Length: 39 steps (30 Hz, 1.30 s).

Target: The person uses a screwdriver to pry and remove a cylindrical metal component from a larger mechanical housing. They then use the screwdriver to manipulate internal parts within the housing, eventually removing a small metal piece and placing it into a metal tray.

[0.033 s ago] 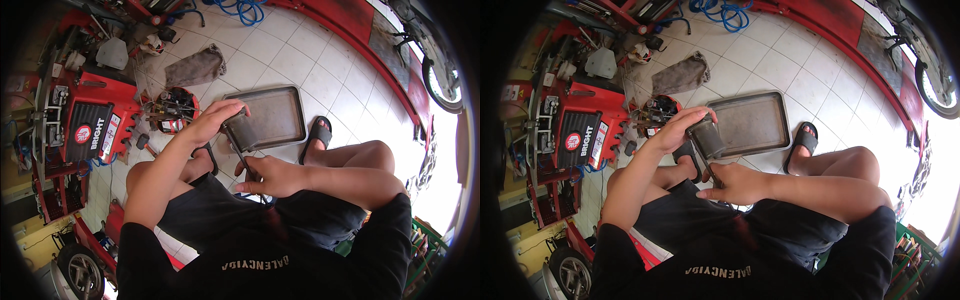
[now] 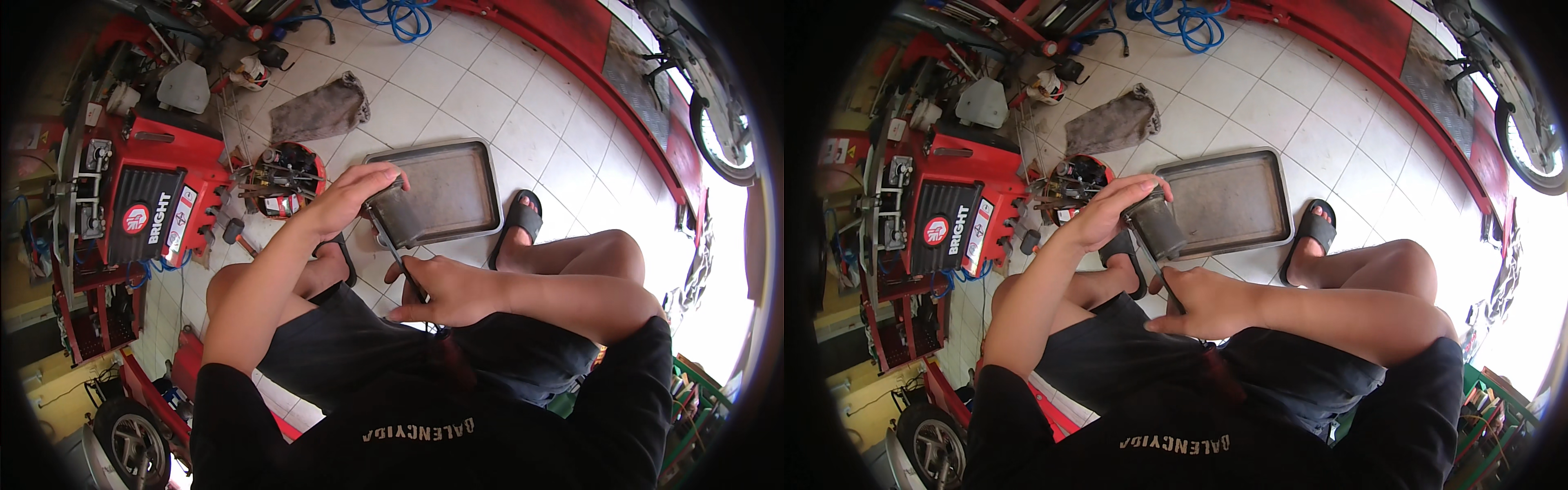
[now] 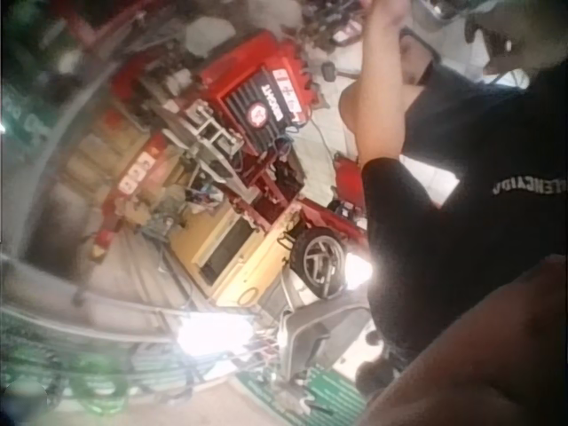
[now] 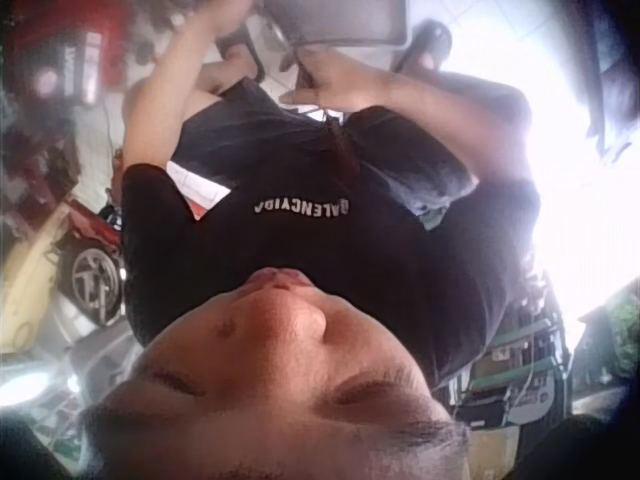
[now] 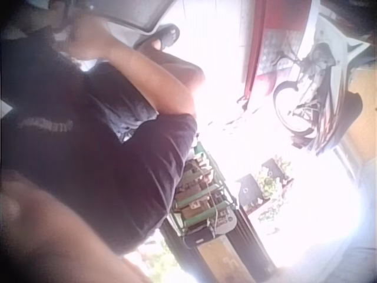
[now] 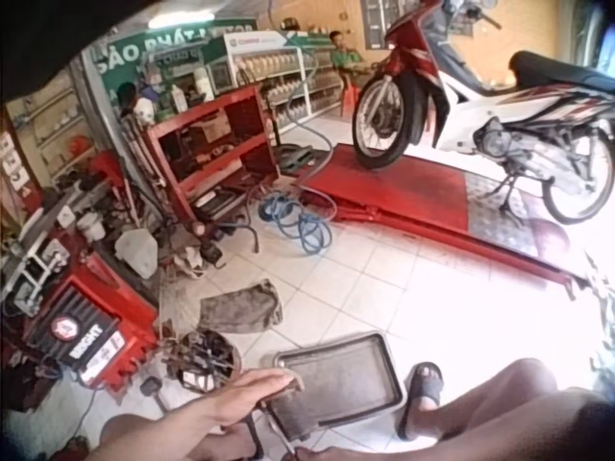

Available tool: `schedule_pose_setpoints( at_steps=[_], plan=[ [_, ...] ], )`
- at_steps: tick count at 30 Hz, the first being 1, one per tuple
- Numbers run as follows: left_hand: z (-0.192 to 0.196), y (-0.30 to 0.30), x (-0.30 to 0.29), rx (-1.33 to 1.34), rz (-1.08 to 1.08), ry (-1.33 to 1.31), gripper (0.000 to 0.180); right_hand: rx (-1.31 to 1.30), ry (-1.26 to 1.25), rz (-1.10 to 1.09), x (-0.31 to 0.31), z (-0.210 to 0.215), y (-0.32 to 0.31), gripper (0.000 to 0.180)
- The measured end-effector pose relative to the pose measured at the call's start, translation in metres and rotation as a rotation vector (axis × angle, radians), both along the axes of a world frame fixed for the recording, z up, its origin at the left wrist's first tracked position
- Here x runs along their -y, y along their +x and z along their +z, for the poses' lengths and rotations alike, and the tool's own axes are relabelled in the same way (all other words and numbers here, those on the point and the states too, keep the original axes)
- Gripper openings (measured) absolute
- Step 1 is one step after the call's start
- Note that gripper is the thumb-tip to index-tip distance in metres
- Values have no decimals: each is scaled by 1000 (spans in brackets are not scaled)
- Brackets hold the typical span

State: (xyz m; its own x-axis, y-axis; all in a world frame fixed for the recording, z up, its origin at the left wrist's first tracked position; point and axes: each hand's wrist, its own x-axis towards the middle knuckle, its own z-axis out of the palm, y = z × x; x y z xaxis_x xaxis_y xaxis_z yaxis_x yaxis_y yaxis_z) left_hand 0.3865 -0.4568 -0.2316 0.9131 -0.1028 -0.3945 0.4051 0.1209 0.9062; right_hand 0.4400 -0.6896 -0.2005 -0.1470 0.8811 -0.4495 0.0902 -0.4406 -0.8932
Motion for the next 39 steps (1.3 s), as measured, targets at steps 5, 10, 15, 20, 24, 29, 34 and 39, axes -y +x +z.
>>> schedule_pose_setpoints(
  at_steps=[5,10,15,20,24,29,34,39],
  plan=[
    [-5,-1,3,15,-12,2,36,-503,-301,-20,1,3,16,46],
    [-5,-1,-3,-28,-22,-48,36,-43,-203,-8,-5,19,14,38],
    [-5,-1,0,-26,7,-27,37,152,65,-116,3,4,-6,45],
    [-11,-3,-1,-1,-8,-8,37,-23,247,-206,5,-13,-9,43],
    [-10,-5,0,0,-6,-6,37,-420,-215,-145,4,7,10,44],
    [-8,-3,0,-34,-9,-62,36,125,-130,102,-7,11,13,43],
    [-2,-3,5,-80,-35,20,35,-188,-124,16,0,6,6,50],
    [-4,-5,2,-133,-20,-83,34,-555,-264,38,0,-3,21,52]
  ],
)
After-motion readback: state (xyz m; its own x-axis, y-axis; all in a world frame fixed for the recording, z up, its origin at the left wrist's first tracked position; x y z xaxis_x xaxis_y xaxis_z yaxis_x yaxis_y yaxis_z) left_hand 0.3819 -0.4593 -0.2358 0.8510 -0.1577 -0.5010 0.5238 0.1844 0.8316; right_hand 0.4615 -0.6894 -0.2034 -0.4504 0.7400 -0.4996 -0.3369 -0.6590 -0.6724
